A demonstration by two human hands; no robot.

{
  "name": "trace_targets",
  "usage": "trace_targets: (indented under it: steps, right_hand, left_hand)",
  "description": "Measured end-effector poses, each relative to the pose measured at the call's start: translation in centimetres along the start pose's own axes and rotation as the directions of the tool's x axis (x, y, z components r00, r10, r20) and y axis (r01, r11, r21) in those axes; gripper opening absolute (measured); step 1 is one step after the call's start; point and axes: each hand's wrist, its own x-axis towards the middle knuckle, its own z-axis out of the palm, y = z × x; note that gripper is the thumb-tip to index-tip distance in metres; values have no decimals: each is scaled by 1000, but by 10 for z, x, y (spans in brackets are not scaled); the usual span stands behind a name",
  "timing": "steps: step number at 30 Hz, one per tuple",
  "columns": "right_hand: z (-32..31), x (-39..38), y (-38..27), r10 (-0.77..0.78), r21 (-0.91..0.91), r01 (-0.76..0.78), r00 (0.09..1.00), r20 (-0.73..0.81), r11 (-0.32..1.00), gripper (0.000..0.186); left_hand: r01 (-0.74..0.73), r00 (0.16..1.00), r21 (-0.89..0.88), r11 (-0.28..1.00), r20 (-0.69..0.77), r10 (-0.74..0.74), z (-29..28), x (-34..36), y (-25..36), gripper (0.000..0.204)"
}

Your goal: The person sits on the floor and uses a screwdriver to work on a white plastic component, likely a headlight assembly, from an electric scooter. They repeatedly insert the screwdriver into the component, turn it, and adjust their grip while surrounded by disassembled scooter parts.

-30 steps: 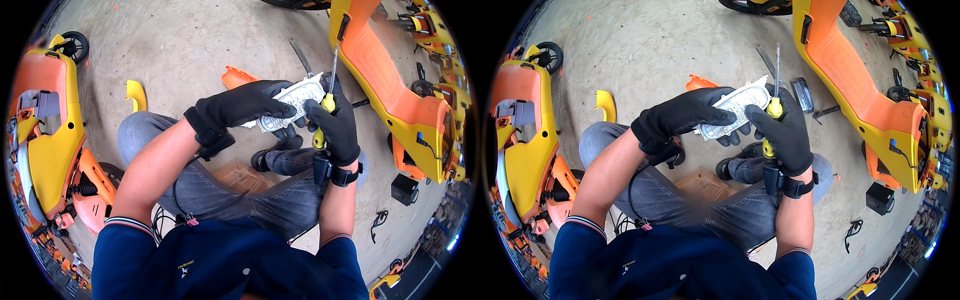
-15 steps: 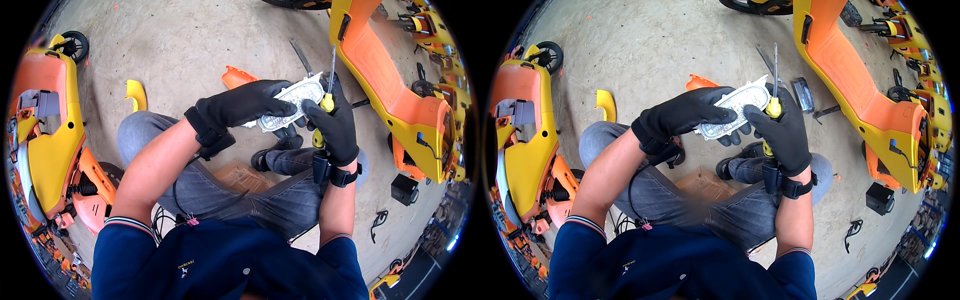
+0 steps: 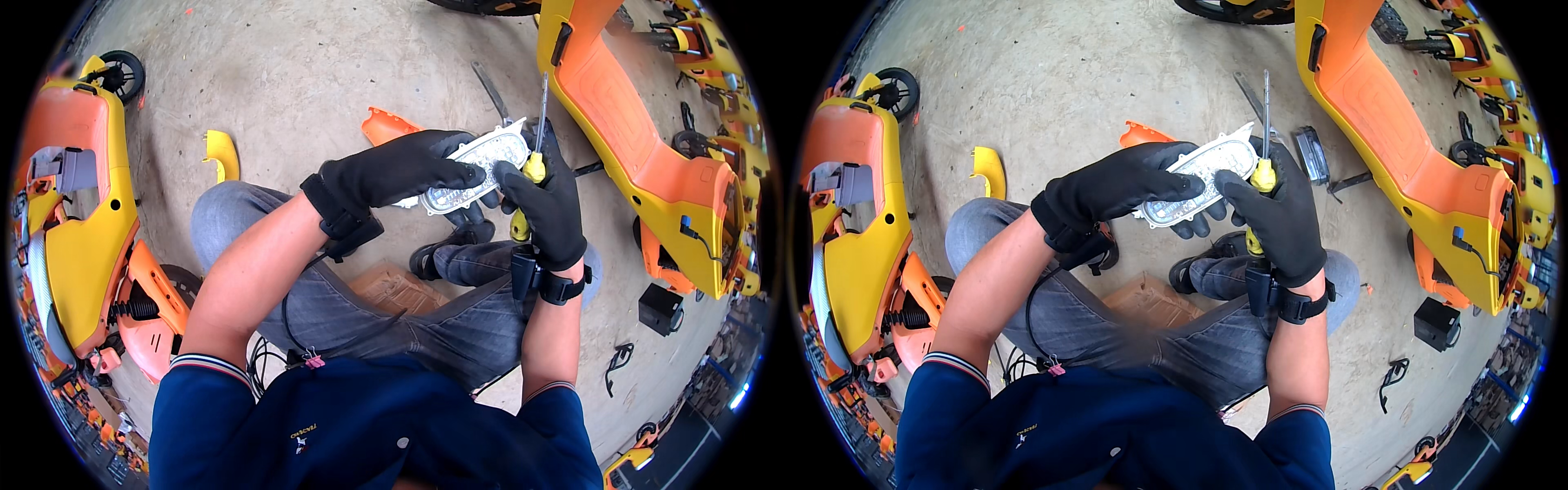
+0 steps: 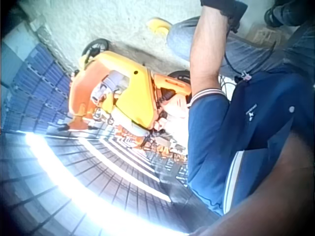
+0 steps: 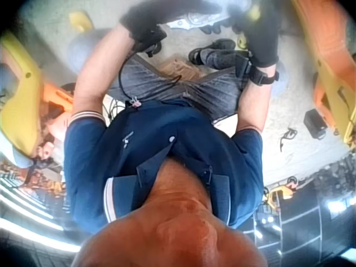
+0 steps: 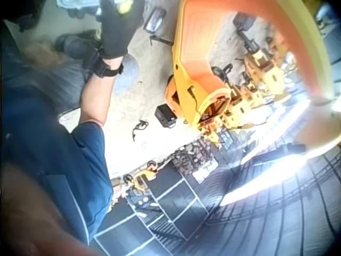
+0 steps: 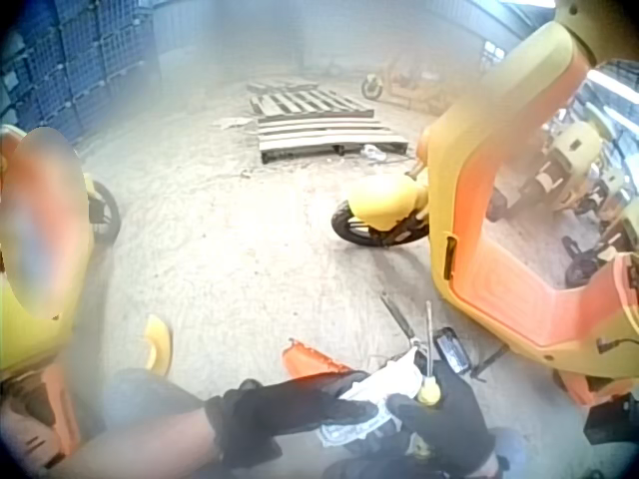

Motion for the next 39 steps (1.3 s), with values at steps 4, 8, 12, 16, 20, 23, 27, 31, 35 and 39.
trace_targets:
  steps: [4, 8, 12, 16, 20, 23, 27, 31, 35, 39]
  right_hand:
    - [1, 0, 0, -2, -5, 2, 1000, -1, 1000, 45]
    - [1, 1, -2, 3, -10, -3, 1000, 0, 1000, 45]
    - [1, 1, -2, -5, -19, 5, 1000, 4, 1000, 46]
    - [0, 1, 0, -14, -14, 14, 1000, 10, 1000, 46]
    - [-1, 1, -1, -7, -28, 7, 1000, 24, 1000, 45]
    - [0, 0, -3, -3, -27, 3, 1000, 8, 1000, 42]
    - [-4, 1, 2, 36, 30, -36, 999, -21, 999, 35]
    - [-8, 2, 5, 11, 65, -9, 999, -33, 998, 34]
    - [-10, 3, 7, 32, 60, -28, 998, -53, 998, 34]
    - [-9, 2, 4, -19, 44, 21, 999, -30, 999, 35]
  left_hand:
    - [-2, 1000, -12, 1000, 14, 3, 0, 0, 1, 44]
    - [-12, 1000, 42, 999, 4, 12, -3, 2, -4, 44]
    - [9, 1000, 5, 1000, -12, -9, 0, -2, 0, 48]
    - [-1, 1000, 21, 1000, -5, 1, 0, -2, 1, 46]
    - [5, 1000, 11, 1000, 1, -5, 1, -1, -1, 44]
    - [5, 1000, -80, 997, 30, -3, 5, -4, 6, 45]
    - [16, 999, -28, 999, 32, -15, 3, -4, 6, 49]
    - [-1, 999, 31, 1000, 36, -1, 5, -6, 10, 56]
    - [-49, 998, 119, 992, 32, 46, 4, -5, 7, 59]
    - [-44, 999, 98, 994, 33, 41, 4, -5, 4, 59]
